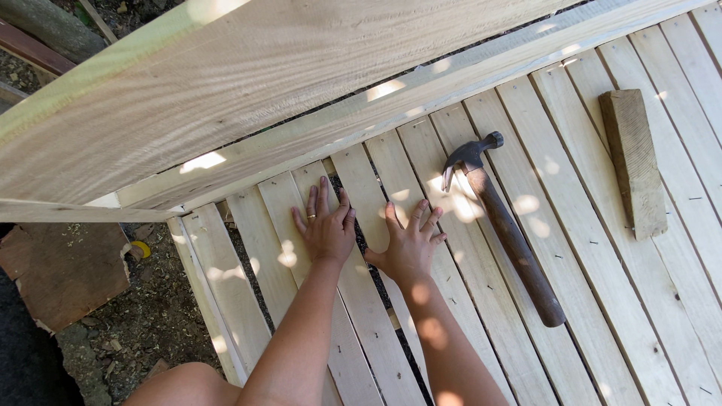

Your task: The person hammers nails into slatted wooden boards to assemble a wooden bench-like frame, using a claw hammer by hand. They press and align the slats, hammer nails at several points across the structure, reposition a small wood block, and finally press a corner block into place by hand.

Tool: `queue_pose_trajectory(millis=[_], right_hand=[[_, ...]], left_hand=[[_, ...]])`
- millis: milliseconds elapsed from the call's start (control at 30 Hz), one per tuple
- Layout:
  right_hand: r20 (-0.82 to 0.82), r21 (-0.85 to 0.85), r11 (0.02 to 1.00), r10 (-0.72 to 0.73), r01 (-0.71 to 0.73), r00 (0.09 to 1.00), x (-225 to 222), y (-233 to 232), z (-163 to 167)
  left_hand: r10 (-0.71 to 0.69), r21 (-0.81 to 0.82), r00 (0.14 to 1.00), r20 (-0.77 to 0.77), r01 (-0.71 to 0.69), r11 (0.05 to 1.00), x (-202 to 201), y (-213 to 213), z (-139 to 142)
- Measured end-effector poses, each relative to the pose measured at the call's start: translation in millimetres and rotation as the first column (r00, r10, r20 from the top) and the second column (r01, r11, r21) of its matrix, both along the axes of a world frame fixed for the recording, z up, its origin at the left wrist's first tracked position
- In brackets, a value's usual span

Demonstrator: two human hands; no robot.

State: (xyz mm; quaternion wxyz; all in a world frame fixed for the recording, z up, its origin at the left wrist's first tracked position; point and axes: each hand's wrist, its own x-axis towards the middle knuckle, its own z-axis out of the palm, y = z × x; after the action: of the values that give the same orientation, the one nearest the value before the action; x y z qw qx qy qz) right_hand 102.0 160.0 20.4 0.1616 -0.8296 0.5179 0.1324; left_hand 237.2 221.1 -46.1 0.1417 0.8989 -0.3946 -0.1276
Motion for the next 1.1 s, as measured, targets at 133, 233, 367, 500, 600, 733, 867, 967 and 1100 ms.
queue_pose_trajectory(millis=[133,233,367,500,600,733,867,967,1100], right_hand=[[-0.001,0.003,1.0,-0.017,0.017,1.0,2.3,-1.5,1.1],[-0.027,0.017,1.0,-0.021,0.022,0.999,2.9,-2.5,1.6],[-0.004,-0.001,1.0,0.013,-0.013,1.0,-0.2,-3.5,-0.1],[-0.009,-0.02,1.0,0.011,-0.011,1.0,-1.1,-1.3,-3.2],[-0.019,-0.017,1.0,0.007,-0.007,1.0,0.4,0.3,-2.3],[0.007,-0.01,1.0,0.013,-0.013,1.0,-1.1,-0.5,4.2],[0.074,-0.012,1.0,-0.01,0.011,0.997,-13.8,-1.0,5.9],[0.152,0.02,0.999,-0.053,0.051,0.987,-35.7,11.1,0.4],[0.373,-0.081,0.983,-0.126,0.168,0.919,-80.4,59.6,-10.2]], left_hand=[[0.006,0.011,1.0,-0.018,-0.006,1.0,1.0,-0.6,-2.1],[0.004,0.022,1.0,-0.014,-0.004,1.0,0.7,-0.3,-2.0],[0.004,0.035,1.0,0.01,-0.005,0.999,-1.9,0.9,-2.5],[0.004,0.032,1.0,0.022,-0.004,0.999,-1.7,1.0,-5.5],[-0.018,0.085,0.999,0.029,0.016,0.996,-2.9,2.3,-7.3],[-0.172,0.007,0.983,0.064,0.172,0.985,-16.5,9.1,-6.6],[-0.304,0.018,0.952,0.024,0.303,0.953,-30.6,15.9,-7.4],[-0.307,0.036,0.948,0.077,0.305,0.952,-35.7,19.0,-10.3],[-0.308,0.011,0.945,0.112,0.309,0.951,-41.6,23.3,-12.1]])
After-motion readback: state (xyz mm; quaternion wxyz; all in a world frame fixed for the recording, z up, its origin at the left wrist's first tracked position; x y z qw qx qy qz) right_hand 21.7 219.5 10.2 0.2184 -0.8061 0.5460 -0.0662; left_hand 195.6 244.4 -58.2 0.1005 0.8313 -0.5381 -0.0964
